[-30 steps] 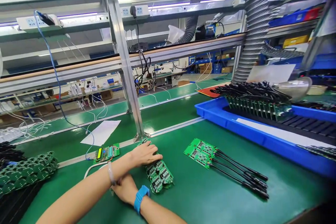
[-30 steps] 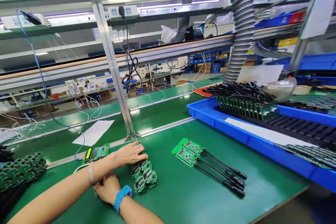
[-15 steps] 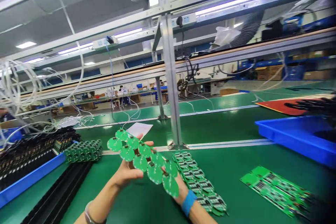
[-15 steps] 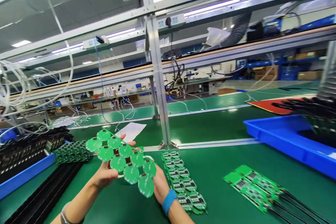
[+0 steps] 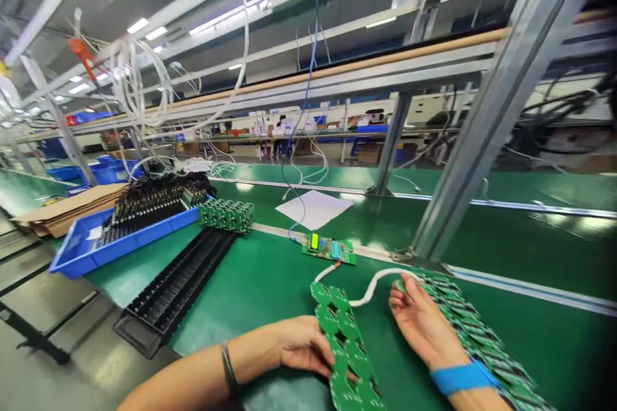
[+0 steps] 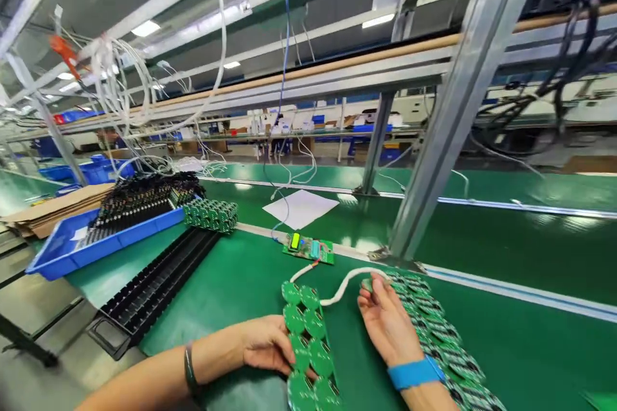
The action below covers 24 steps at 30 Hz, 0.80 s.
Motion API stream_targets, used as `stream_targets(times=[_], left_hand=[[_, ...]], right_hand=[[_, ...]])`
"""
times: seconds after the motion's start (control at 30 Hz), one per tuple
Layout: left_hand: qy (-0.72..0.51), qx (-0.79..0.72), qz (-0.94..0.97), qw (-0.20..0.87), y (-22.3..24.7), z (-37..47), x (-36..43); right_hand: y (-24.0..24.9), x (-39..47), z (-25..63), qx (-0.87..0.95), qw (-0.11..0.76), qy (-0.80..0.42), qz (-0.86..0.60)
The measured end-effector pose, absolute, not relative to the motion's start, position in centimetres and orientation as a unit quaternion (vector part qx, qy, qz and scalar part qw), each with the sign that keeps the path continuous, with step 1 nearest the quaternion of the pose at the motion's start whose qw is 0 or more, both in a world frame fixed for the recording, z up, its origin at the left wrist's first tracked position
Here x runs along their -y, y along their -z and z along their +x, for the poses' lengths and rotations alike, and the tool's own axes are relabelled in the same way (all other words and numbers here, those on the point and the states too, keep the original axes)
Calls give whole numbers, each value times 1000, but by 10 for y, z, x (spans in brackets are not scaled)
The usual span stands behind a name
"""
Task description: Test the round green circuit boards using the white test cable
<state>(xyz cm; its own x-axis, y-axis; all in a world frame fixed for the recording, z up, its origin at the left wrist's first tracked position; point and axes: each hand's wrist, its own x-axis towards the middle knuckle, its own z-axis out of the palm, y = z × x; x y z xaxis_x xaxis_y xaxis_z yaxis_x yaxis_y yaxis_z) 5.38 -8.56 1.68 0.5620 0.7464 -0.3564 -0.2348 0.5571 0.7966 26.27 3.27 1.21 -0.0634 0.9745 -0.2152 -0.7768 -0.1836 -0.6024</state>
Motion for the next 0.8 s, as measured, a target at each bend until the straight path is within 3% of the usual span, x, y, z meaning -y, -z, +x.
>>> stream_targets(times=[0.17, 0.47, 0.8], left_hand=[[-331, -375, 394, 771, -36, 46, 75], [-329, -395, 372, 773, -54, 32, 72], [-511, -453, 220, 697, -52, 28, 107]], right_hand=[[-24, -32, 264, 209, 691, -629, -288], [-33, -37, 278, 204, 727, -593, -279], [-47, -33, 279, 219, 787, -512, -266]])
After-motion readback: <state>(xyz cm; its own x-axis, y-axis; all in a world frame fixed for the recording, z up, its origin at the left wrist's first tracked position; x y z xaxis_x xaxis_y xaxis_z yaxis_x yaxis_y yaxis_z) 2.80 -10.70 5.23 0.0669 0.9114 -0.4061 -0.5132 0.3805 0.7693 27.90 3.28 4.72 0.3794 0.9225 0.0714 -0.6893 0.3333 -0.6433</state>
